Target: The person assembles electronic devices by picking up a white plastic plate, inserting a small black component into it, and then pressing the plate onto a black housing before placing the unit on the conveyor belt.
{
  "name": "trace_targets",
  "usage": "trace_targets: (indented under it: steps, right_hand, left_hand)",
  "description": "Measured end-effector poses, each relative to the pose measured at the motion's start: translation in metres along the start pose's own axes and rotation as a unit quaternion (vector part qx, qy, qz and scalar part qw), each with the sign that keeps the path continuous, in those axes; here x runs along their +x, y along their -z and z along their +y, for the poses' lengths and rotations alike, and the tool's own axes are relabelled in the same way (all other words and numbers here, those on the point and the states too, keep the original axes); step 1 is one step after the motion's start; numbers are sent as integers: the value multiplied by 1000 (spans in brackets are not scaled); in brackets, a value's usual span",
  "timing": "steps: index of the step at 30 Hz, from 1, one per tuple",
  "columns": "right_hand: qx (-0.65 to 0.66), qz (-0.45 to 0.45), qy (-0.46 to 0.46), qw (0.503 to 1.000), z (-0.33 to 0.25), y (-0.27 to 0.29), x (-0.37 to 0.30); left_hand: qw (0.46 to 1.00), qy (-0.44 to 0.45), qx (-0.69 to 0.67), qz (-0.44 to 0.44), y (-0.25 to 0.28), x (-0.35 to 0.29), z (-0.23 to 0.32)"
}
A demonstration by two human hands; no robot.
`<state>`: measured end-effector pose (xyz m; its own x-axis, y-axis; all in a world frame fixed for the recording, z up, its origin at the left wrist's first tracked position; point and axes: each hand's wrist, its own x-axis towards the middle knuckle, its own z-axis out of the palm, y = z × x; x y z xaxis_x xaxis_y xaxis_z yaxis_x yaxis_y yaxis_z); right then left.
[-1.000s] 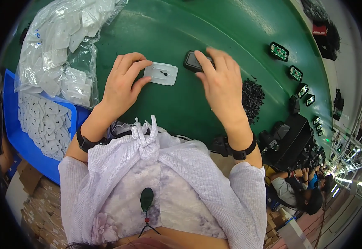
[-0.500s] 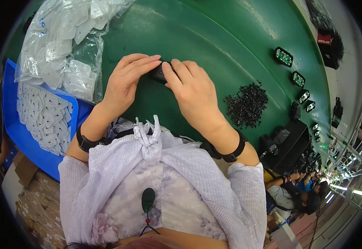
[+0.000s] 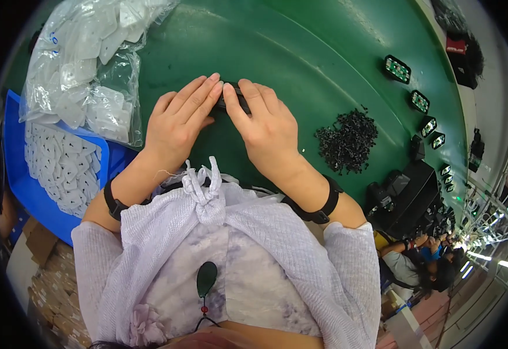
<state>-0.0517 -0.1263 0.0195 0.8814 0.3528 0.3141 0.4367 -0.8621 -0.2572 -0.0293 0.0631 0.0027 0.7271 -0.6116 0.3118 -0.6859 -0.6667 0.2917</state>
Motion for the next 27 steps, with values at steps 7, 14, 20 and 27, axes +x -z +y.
trace_targets:
  steps: [7, 14, 20, 27]
  right_hand:
    - [158, -56, -47, 985, 31, 16, 23]
    - [480, -71, -161, 860, 21, 34, 14]
    - [527, -85, -215, 818, 18, 39, 5]
    - [583, -53, -226, 779, 18, 41, 6]
  left_hand:
    - [998, -12, -9, 65, -18, 19, -2]
    - [813, 248, -525, 44, 7, 32, 13]
    - [766, 272, -582, 5, 24, 35, 27]
    - [750, 278, -600, 19, 21, 38, 28]
